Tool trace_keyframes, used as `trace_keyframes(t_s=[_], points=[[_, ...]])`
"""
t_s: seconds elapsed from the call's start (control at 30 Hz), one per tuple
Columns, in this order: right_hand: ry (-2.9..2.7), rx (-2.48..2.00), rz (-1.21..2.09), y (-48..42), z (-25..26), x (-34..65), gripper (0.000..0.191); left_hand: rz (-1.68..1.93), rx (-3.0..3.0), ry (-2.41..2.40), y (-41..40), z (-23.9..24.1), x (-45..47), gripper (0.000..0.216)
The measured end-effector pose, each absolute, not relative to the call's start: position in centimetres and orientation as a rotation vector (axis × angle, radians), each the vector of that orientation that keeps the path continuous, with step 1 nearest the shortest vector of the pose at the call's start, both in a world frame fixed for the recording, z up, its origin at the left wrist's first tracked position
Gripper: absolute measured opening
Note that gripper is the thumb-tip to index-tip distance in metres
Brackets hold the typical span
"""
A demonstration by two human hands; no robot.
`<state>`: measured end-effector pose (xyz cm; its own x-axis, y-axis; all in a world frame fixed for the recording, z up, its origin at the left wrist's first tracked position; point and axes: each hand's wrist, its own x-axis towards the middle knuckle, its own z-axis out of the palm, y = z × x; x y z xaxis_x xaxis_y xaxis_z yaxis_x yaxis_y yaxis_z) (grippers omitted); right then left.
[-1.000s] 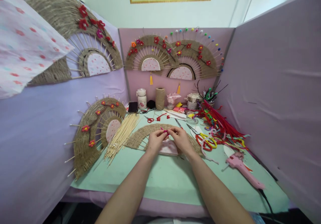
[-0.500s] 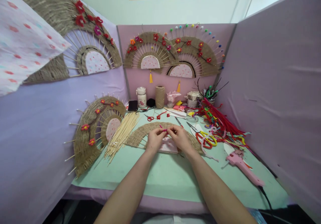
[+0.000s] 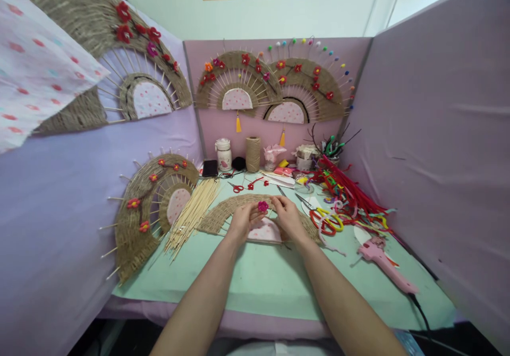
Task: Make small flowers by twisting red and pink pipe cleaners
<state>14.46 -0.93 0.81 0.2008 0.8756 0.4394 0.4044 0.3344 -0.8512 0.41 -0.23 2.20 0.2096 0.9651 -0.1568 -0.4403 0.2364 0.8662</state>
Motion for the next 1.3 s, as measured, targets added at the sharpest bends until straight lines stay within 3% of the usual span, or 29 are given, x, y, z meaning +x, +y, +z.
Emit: trace_keyframes(t_s=[0.5, 0.7, 0.93, 1.3], points=[[-1.666, -1.210, 0.265, -1.3, 0.9, 14.1, 0.010, 1.159, 1.195, 0.952, -0.1, 1.3, 0.6, 0.020], [-1.423, -1.242, 0.467, -1.3, 0.8, 13.7, 0.016, 1.211, 1.120, 0.885, -0.5, 1.4, 0.9, 0.028], [-1.459, -1.205, 0.525, -1.1, 0.4, 13.3, 0.018, 1.360, 1.280, 0.993, 0.1, 0.5, 1.1, 0.018], [-1.616, -1.183, 0.307, -1.5, 0.8, 13.2, 0.013, 1.391, 1.525, 1.111, 0.3, 0.0, 0.5, 0.013]])
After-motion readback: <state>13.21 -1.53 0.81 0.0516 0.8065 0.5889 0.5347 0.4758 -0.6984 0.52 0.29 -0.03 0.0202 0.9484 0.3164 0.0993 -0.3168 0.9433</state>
